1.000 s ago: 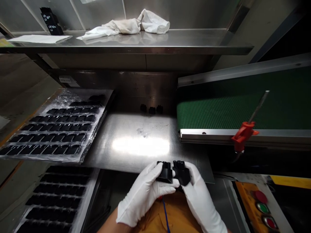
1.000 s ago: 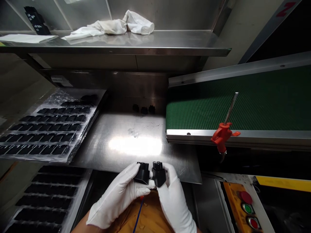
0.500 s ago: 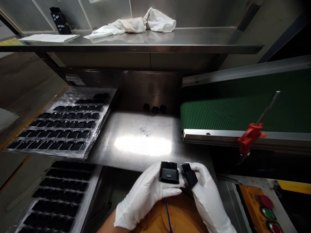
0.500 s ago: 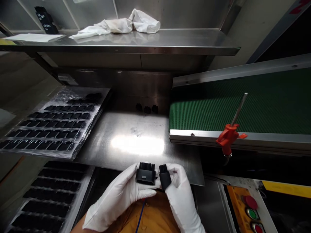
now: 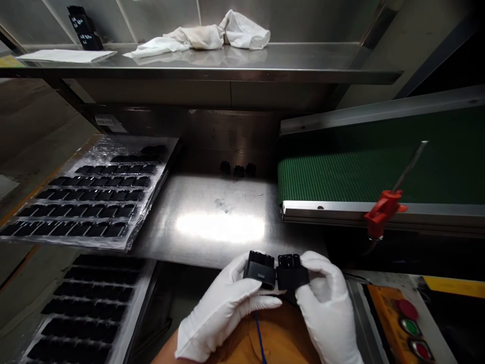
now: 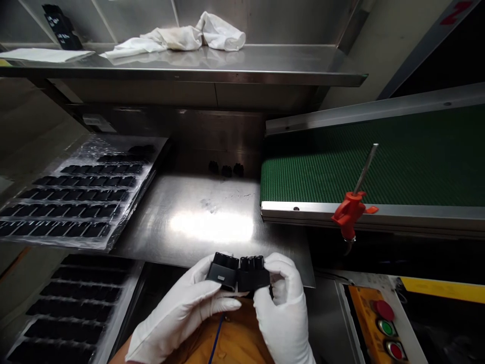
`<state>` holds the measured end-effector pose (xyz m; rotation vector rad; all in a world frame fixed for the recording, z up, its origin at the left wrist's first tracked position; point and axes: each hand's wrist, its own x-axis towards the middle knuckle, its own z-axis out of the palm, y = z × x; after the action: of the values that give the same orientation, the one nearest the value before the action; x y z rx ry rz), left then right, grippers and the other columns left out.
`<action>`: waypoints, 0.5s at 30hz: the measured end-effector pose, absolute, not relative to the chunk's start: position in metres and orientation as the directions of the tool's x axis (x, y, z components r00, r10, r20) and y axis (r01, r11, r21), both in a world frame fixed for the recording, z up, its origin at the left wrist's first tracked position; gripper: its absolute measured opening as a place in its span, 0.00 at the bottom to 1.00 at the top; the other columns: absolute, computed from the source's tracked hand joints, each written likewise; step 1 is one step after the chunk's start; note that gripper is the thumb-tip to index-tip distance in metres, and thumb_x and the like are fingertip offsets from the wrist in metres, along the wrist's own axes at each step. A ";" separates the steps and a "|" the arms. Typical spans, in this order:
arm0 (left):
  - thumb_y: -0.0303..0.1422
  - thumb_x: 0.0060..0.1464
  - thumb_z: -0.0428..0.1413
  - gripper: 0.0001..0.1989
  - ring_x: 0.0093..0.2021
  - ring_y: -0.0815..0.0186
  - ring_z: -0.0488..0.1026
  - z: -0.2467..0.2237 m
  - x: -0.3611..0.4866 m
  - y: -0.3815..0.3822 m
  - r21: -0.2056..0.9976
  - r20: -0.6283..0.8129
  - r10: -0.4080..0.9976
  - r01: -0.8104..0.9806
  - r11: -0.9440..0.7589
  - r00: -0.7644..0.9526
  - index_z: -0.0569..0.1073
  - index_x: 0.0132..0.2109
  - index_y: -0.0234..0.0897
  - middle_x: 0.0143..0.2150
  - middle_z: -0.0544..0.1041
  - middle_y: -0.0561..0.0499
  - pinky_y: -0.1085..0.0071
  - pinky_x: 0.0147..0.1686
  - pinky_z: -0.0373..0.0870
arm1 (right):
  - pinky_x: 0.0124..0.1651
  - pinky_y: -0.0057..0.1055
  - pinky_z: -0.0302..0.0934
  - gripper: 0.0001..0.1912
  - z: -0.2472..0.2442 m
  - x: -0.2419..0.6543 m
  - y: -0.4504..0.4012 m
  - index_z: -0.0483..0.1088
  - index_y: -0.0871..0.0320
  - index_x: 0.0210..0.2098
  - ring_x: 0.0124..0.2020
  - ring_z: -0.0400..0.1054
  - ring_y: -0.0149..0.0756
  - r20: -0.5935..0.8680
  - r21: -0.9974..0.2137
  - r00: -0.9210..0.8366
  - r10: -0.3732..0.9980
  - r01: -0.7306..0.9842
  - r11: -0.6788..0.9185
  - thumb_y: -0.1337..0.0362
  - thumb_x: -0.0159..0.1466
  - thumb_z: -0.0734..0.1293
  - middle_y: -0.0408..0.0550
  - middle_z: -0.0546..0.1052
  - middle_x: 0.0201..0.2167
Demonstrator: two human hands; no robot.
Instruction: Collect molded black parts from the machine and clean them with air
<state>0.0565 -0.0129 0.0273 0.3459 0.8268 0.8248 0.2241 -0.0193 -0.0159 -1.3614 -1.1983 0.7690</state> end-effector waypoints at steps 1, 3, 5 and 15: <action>0.26 0.54 0.58 0.14 0.47 0.58 0.75 0.028 0.057 -0.013 0.569 -0.518 0.761 -0.507 0.648 0.391 0.72 0.48 0.33 0.48 0.74 0.43 0.66 0.43 0.75 | 0.46 0.34 0.68 0.14 -0.015 0.224 -0.020 0.66 0.54 0.40 0.44 0.69 0.35 0.196 -0.963 0.275 0.941 0.234 0.132 0.75 0.55 0.63 0.48 0.71 0.42; 0.25 0.52 0.58 0.12 0.43 0.60 0.75 0.028 0.060 -0.012 0.598 -0.534 0.767 -0.482 0.641 0.357 0.72 0.46 0.34 0.44 0.75 0.45 0.69 0.39 0.75 | 0.44 0.33 0.68 0.14 -0.015 0.225 -0.020 0.65 0.54 0.40 0.44 0.69 0.35 0.220 -0.956 0.268 0.938 0.252 0.152 0.75 0.56 0.63 0.48 0.70 0.42; 0.26 0.52 0.59 0.13 0.38 0.63 0.75 0.026 0.064 -0.012 0.683 -0.543 0.794 -0.407 0.607 0.273 0.72 0.46 0.34 0.40 0.75 0.47 0.70 0.35 0.74 | 0.41 0.31 0.68 0.14 -0.015 0.226 -0.021 0.65 0.54 0.41 0.44 0.68 0.35 0.276 -0.932 0.242 0.930 0.304 0.198 0.75 0.57 0.63 0.48 0.69 0.42; 0.33 0.57 0.57 0.13 0.47 0.57 0.73 0.010 0.067 -0.026 0.965 -0.225 0.971 0.116 0.234 -0.086 0.76 0.49 0.39 0.47 0.77 0.45 0.65 0.51 0.65 | 0.42 0.35 0.68 0.26 -0.016 0.229 -0.031 0.65 0.51 0.48 0.41 0.69 0.36 0.594 -0.631 0.031 0.804 0.637 0.442 0.79 0.54 0.67 0.47 0.71 0.42</action>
<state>0.0671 -0.0263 0.0104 1.0887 1.4546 1.0241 0.2286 -0.0307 -0.0156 -1.2643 -1.6761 0.2052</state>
